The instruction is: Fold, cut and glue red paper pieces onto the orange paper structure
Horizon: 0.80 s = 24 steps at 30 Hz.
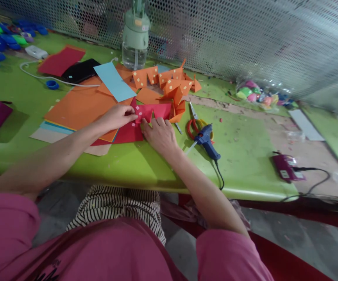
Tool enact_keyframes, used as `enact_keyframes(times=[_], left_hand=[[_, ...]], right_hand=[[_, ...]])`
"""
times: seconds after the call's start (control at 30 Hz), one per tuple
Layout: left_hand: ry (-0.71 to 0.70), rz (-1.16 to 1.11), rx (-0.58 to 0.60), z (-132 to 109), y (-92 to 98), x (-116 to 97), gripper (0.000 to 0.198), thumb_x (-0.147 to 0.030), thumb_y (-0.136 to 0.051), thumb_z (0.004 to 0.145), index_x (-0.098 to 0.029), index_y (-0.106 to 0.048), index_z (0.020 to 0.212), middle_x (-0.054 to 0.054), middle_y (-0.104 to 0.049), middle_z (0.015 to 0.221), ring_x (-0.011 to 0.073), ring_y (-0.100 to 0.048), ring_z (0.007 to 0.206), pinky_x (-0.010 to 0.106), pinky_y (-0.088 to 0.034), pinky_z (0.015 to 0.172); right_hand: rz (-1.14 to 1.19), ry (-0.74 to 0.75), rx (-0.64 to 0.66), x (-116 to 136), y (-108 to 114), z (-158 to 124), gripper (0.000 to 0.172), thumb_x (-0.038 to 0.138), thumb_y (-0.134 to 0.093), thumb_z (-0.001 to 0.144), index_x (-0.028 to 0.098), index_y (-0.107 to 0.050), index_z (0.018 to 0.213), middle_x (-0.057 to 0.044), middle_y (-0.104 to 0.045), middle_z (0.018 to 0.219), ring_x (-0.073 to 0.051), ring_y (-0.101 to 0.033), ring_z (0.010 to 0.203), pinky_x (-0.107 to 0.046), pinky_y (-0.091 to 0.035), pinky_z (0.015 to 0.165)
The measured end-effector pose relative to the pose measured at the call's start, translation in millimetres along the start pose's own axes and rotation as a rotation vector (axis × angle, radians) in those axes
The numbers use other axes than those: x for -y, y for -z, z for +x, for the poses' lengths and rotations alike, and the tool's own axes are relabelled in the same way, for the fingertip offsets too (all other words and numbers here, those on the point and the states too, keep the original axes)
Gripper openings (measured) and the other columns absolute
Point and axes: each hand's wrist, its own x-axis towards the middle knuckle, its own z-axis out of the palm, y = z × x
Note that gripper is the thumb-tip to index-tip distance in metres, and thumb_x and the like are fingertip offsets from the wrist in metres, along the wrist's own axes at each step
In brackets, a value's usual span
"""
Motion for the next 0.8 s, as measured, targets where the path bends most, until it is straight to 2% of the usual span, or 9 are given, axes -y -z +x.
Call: enact_keyframes(times=[0.17,0.33,0.57,0.7,0.8], left_hand=[[-0.004,0.01,-0.001,0.0,-0.2,1.8,0.015,-0.029,-0.062,0.091,-0.02,-0.069,0.083,0.007,-0.075,0.092,0.0205,-0.066,0.086,0.033,-0.044,0.08],[0.001,0.009,-0.011,-0.3,-0.4,2.3,0.013,-0.03,-0.063,0.09,-0.021,-0.068,0.084,0.006,-0.076,0.094,0.0207,-0.066,0.088,0.031,-0.043,0.081],[0.028,0.004,-0.017,-1.5,9.7,2.2,0.013,-0.032,-0.063,0.089,-0.02,-0.068,0.086,0.006,-0.074,0.094,0.0206,-0.065,0.087,0.031,-0.044,0.08],[0.055,0.0,-0.009,-0.9,21.7,8.3,0.012,-0.032,-0.063,0.086,-0.021,-0.066,0.083,0.005,-0.074,0.093,0.0205,-0.064,0.087,0.03,-0.044,0.078],[0.083,0.007,-0.002,0.9,27.1,13.1,0.013,-0.033,-0.064,0.083,-0.021,-0.064,0.078,0.003,-0.073,0.088,0.02,-0.063,0.084,0.03,-0.042,0.074]], right_hand=[[0.044,0.009,-0.026,-4.5,-6.4,2.1,0.046,0.036,-0.045,0.104,0.018,-0.059,0.143,-0.017,-0.071,0.108,-0.028,-0.055,0.102,-0.038,-0.04,0.081],[0.281,-0.022,-0.061,-16.9,-5.8,0.7,0.049,0.04,-0.044,0.103,0.017,-0.06,0.143,-0.014,-0.072,0.103,-0.026,-0.058,0.095,-0.036,-0.046,0.081],[0.466,-0.153,-0.218,-34.7,-4.3,-12.1,0.036,0.034,-0.046,0.101,0.019,-0.077,0.109,-0.012,-0.073,0.095,-0.024,-0.063,0.089,-0.034,-0.049,0.08],[0.52,-0.168,-0.224,-35.2,-7.9,-18.6,0.03,0.033,-0.052,0.098,0.018,-0.078,0.103,-0.01,-0.073,0.089,-0.021,-0.063,0.081,-0.033,-0.05,0.076],[0.556,-0.155,-0.217,-32.3,-9.2,-21.8,0.026,0.031,-0.055,0.096,0.019,-0.078,0.101,-0.009,-0.074,0.09,-0.021,-0.064,0.081,-0.033,-0.05,0.078]])
